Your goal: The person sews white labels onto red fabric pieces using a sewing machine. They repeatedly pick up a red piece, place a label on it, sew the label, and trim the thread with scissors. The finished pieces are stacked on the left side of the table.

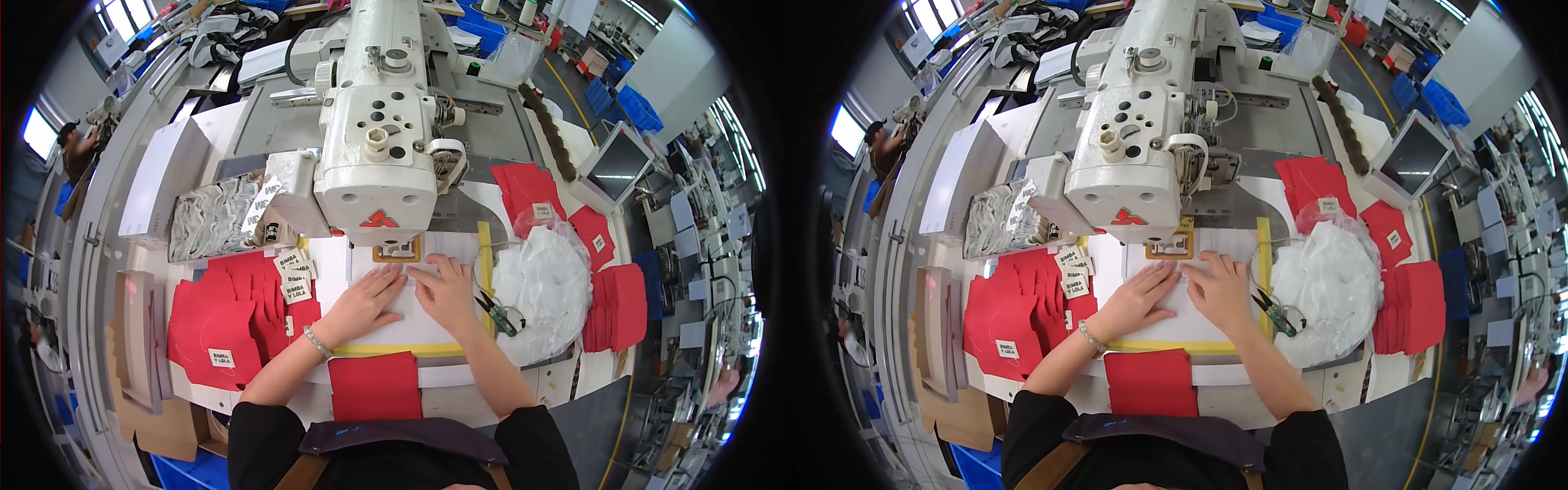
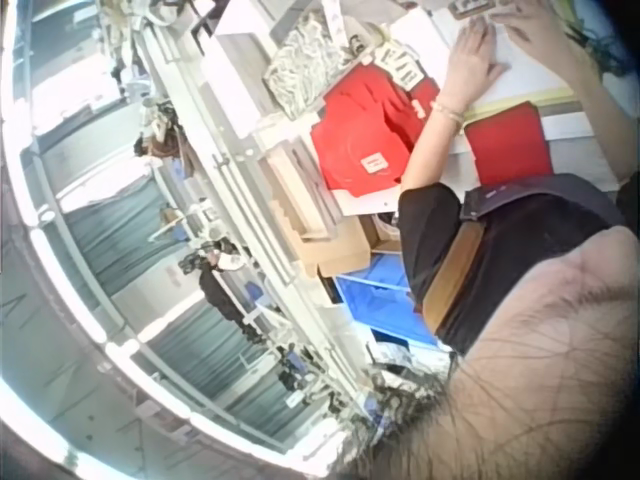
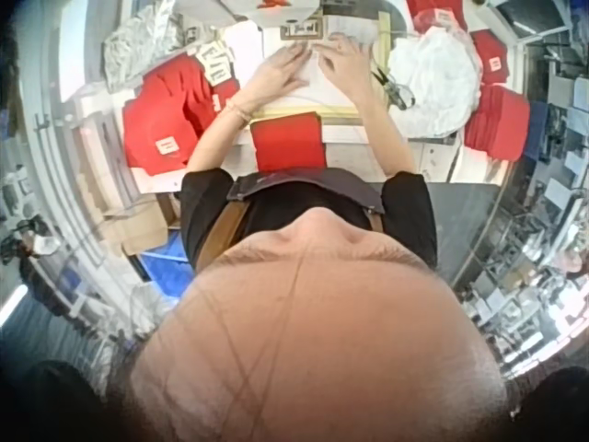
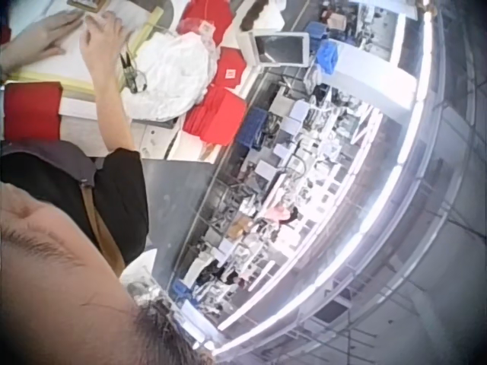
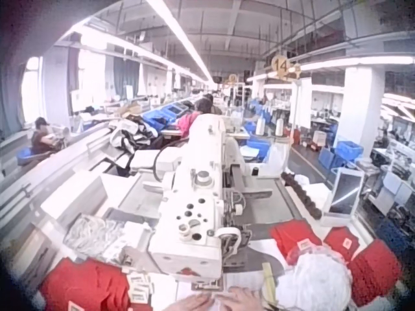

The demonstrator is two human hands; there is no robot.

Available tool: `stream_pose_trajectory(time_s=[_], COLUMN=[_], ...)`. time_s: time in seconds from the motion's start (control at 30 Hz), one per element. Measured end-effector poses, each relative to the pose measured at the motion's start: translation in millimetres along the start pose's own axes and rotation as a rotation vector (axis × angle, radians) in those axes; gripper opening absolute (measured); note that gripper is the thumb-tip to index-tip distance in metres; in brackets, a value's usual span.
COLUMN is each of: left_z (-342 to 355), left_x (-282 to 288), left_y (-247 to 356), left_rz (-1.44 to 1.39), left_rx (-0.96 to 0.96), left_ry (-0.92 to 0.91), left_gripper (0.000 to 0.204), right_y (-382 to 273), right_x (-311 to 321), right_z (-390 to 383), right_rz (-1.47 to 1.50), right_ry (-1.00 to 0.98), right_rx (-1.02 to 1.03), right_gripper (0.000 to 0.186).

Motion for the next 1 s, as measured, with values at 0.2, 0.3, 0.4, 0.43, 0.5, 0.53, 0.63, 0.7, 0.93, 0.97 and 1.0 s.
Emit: stream_pose_trajectory(time_s=[0.2,0.3,0.4,0.43,0.5,0.53,0.63,0.7,0.93,0.97,1.0], left_z=[2,-1,2,2,5,7,10,12,17,20,24], left_x=[7,6,1,-1,-3,-4,-5,-2,12,14,15], left_y=[-5,-3,1,3,1,0,-2,1,19,18,16], left_rz=[0.101,0.161,0.147,0.131,0.153,0.165,0.155,0.152,0.164,0.17,0.177], left_rx=[0.15,0.174,0.158,0.149,0.133,0.125,0.145,0.131,-0.016,0.0,0.015], left_ry=[0.008,0.033,0.013,0.0,0.004,0.006,-0.032,0.004,0.134,0.14,0.146], left_gripper=[0.078,0.081,0.085,0.086,0.087,0.087,0.088,0.085,0.074,0.074,0.074], right_y=[-5,-6,-4,-3,-3,-3,-2,-2,0,1,1], right_x=[-5,-6,-9,-10,-11,-11,-12,-12,-15,-16,-16], right_z=[1,1,0,1,1,2,3,3,4,4,4], right_rz=[-0.065,-0.088,-0.082,-0.083,-0.087,-0.09,-0.107,-0.131,-0.11,-0.11,-0.11], right_ry=[-0.057,-0.074,-0.082,-0.084,-0.089,-0.091,-0.1,-0.108,-0.149,-0.152,-0.154], right_rx=[-0.021,-0.023,-0.033,-0.035,-0.039,-0.036,-0.024,-0.013,-0.038,-0.036,-0.034], right_gripper=[0.039,0.04,0.038,0.037,0.035,0.035,0.033,0.032,0.03,0.03,0.029])
Point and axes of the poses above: each hand's wrist, its own z-axis towards the middle knuckle, its own x-axis out of the back of the hand, y = z × x, the point moved 7 cm from there along z, towards the middle knuckle, and after that the axes turned 9 degrees about -z, right-handed, at the moved point
